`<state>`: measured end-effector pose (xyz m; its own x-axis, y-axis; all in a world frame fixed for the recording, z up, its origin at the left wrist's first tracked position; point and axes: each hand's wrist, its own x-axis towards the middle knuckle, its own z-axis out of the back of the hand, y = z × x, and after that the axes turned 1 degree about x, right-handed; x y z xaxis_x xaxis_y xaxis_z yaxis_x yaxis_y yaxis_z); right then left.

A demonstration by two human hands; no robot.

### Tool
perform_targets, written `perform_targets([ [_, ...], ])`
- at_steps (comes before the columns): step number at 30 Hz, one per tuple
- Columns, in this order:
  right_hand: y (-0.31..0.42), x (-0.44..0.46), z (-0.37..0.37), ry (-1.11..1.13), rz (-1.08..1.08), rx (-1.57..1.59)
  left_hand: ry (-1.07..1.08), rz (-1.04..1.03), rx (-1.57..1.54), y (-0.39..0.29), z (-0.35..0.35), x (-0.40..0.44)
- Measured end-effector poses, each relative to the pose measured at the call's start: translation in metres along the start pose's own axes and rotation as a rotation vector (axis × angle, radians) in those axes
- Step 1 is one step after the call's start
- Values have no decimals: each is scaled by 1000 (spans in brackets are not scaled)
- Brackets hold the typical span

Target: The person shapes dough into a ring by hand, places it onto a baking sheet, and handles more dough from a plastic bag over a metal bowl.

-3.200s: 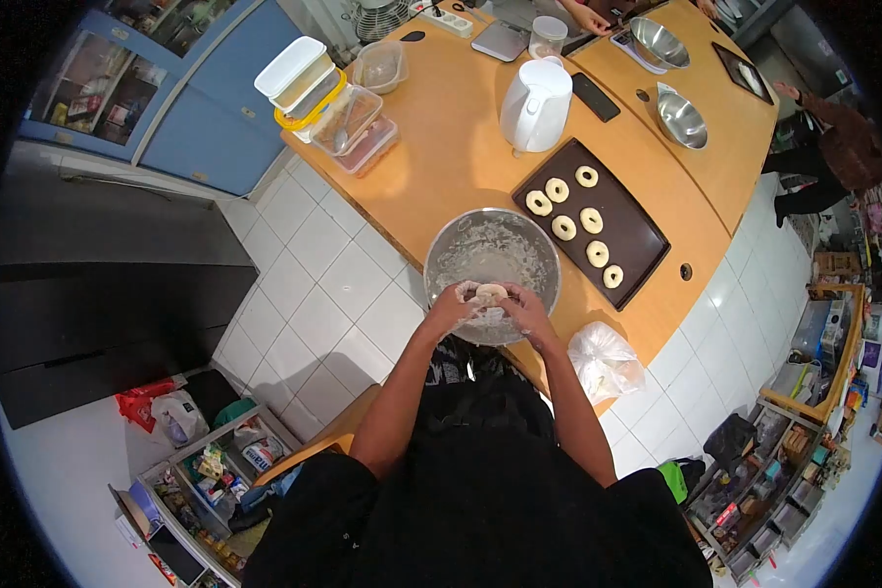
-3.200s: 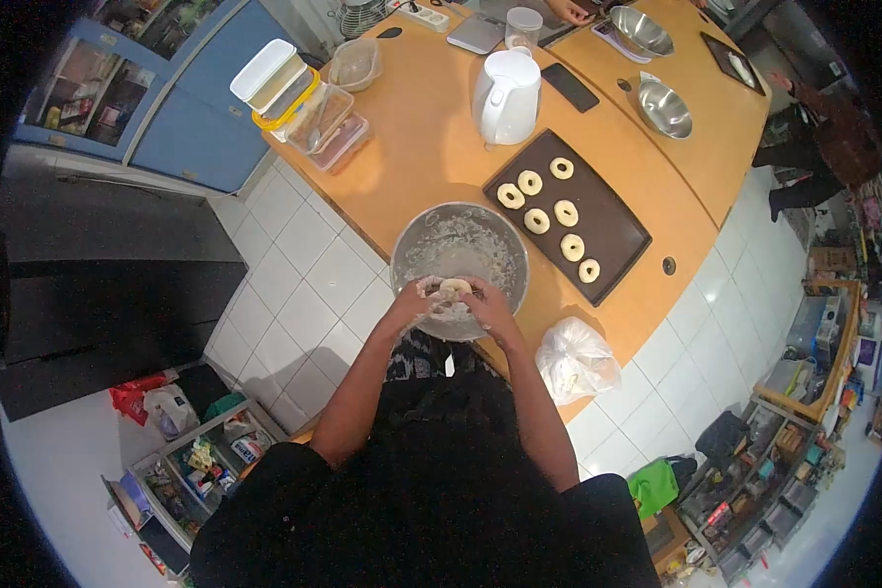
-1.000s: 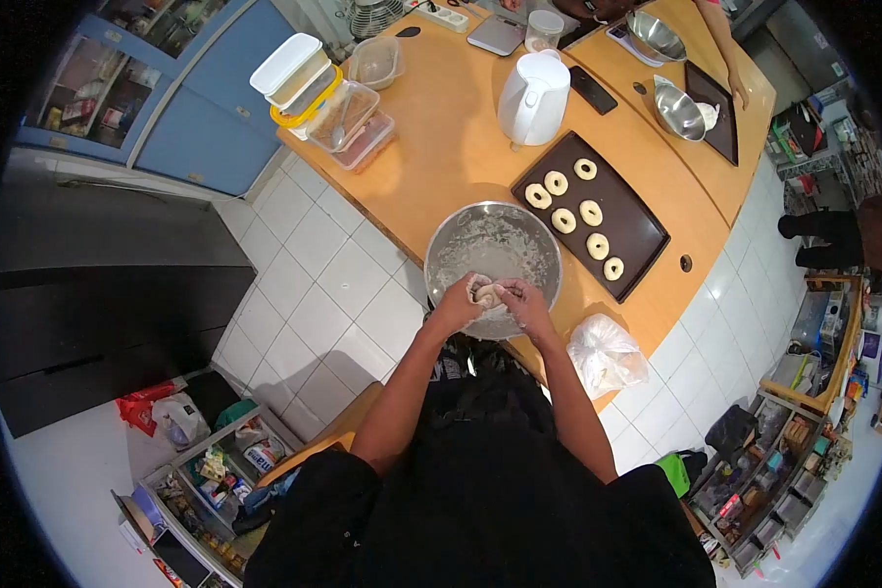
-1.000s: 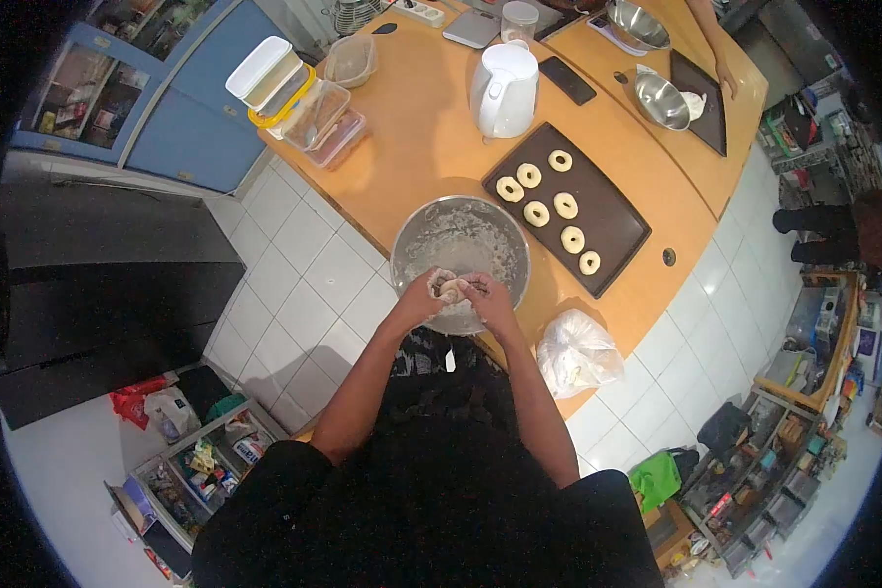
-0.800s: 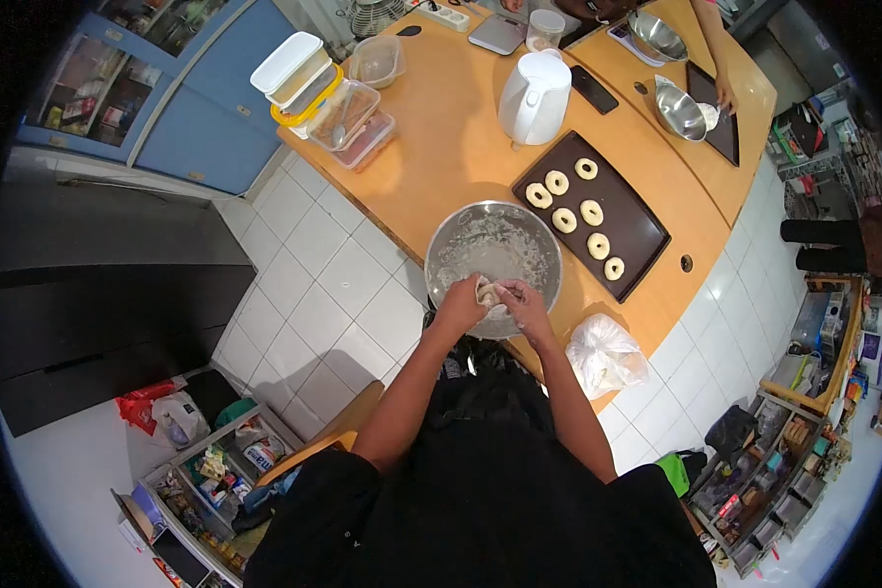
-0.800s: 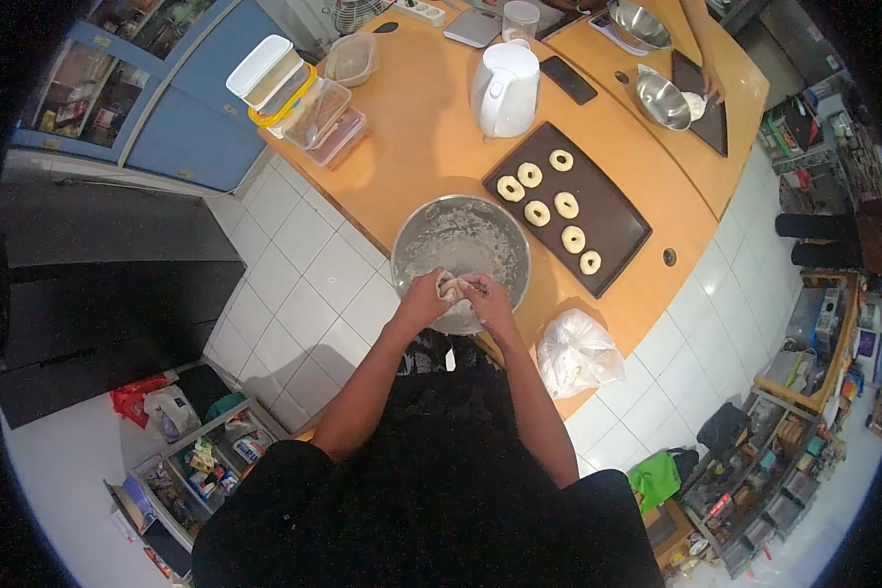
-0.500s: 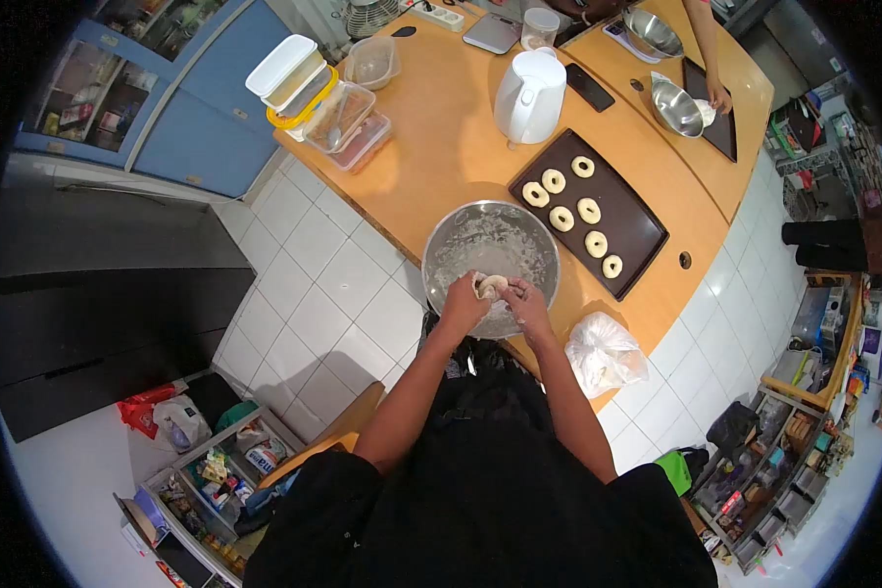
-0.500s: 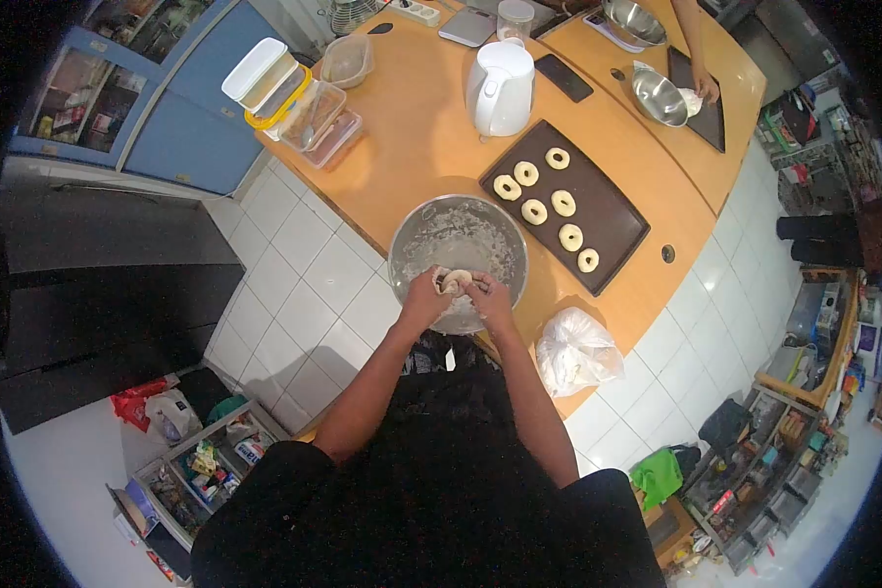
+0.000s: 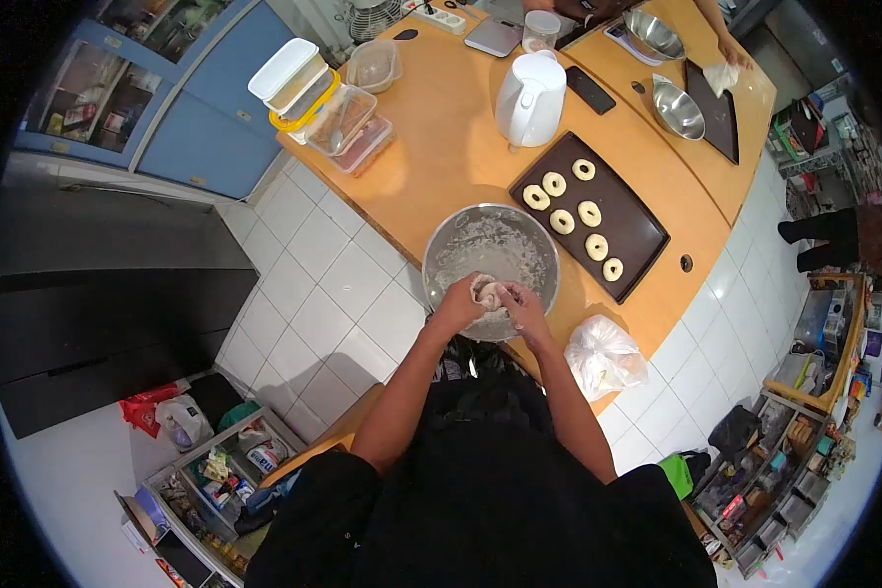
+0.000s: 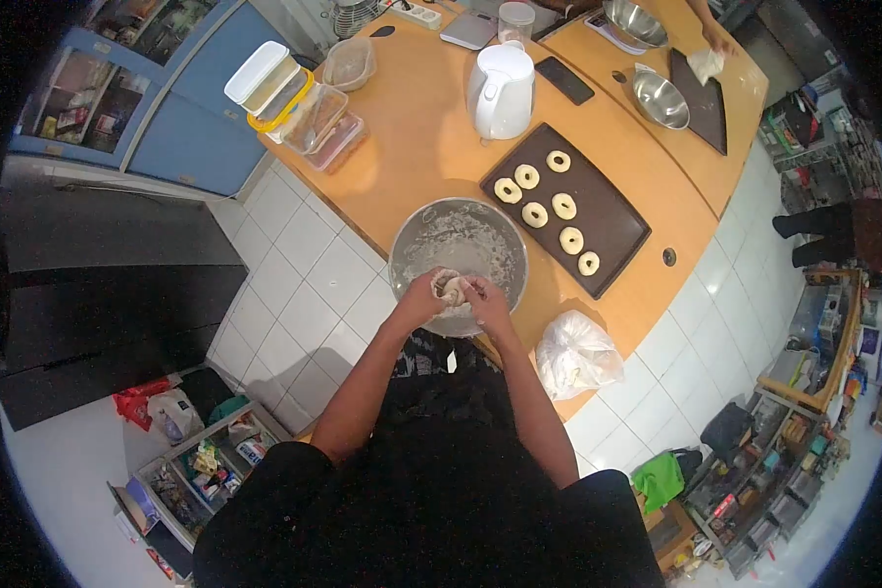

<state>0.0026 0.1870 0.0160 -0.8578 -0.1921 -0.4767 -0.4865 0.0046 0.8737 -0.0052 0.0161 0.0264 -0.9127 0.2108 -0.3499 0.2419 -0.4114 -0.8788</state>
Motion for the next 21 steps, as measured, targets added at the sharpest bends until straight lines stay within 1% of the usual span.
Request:
perform_targets([
  [2, 4, -2, -2, 6, 16, -49, -52, 15, 121, -14, -1, -2],
  [5, 5, -1, 0, 20, -63, -60, -141, -61, 238, -2, -10, 0],
  [8, 5, -5, -8, -86, -78, 94, -207, -84, 255, -10, -12, -3],
  [11, -15, 4, 1, -22, -5, 92, -170, -13, 244, -7, -15, -4],
  [14, -1, -1, -1, -71, -43, 22, -41, 12, -69, 9, -14, 0],
  [17, 10, -3, 0, -72, -78, -4, -123, -14, -264, 24, -23, 2],
  [21, 7, -1, -3, 4, 6, -78, -84, -24, -100, 4, -8, -4],
])
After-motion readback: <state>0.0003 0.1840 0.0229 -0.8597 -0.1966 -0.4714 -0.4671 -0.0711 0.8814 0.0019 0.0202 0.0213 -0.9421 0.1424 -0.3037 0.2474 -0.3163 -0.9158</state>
